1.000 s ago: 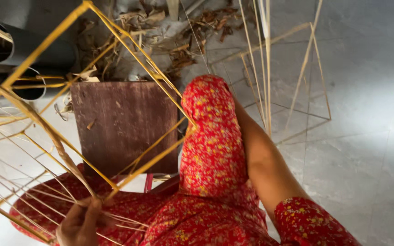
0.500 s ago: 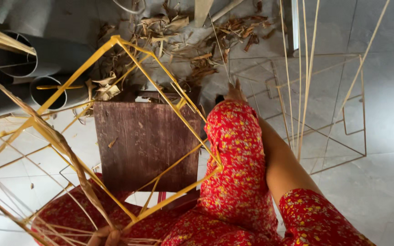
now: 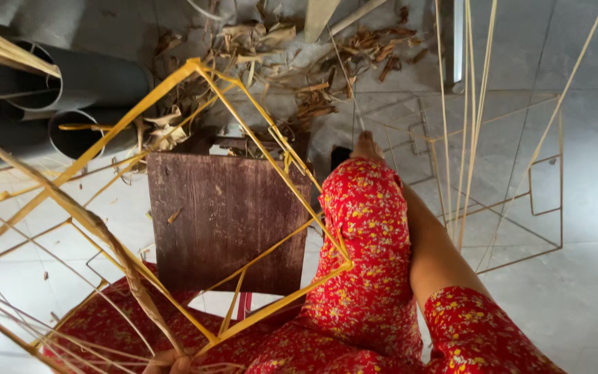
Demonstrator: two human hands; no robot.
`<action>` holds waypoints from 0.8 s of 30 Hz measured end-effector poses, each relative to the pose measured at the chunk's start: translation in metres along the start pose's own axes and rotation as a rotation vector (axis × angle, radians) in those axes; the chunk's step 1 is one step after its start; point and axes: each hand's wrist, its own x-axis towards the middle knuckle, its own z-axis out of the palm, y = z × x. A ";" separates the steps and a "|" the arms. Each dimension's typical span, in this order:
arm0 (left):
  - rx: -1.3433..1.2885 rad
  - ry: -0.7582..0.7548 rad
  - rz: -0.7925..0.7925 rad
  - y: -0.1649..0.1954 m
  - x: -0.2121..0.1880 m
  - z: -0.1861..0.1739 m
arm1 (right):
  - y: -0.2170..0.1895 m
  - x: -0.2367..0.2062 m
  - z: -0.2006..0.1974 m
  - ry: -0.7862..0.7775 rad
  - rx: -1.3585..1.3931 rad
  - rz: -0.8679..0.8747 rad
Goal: The person sits on the floor and weaves thin bamboo strips onto a yellow bamboo frame, threading and tightening strips around the frame bars one at a time. They reach to a pile of strips beside them, pull strips from a container, and briefly use scissors to trim a strip before continuing to weave.
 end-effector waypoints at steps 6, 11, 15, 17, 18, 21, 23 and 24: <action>-0.036 0.070 -0.036 0.021 -0.013 0.011 | -0.002 0.002 -0.006 0.034 0.015 -0.092; -0.121 0.077 0.020 0.073 -0.024 0.028 | -0.012 -0.005 -0.022 0.002 0.099 -0.065; -0.087 -0.023 0.089 0.125 -0.038 0.032 | -0.010 -0.033 -0.039 -0.139 0.236 -0.128; -0.053 -0.021 0.087 0.152 -0.048 0.037 | -0.007 -0.049 -0.053 -0.238 0.356 -0.168; -0.075 -0.005 0.089 0.164 -0.057 0.040 | -0.006 -0.058 -0.060 -0.295 0.421 -0.194; -0.131 -0.008 0.121 0.194 -0.078 0.046 | -0.007 -0.085 -0.088 -0.400 0.549 -0.268; -0.123 0.003 0.134 0.205 -0.092 0.047 | -0.016 -0.107 -0.110 -0.408 0.592 -0.335; -0.096 0.019 0.129 0.207 -0.099 0.046 | -0.021 -0.123 -0.121 -0.338 0.545 -0.328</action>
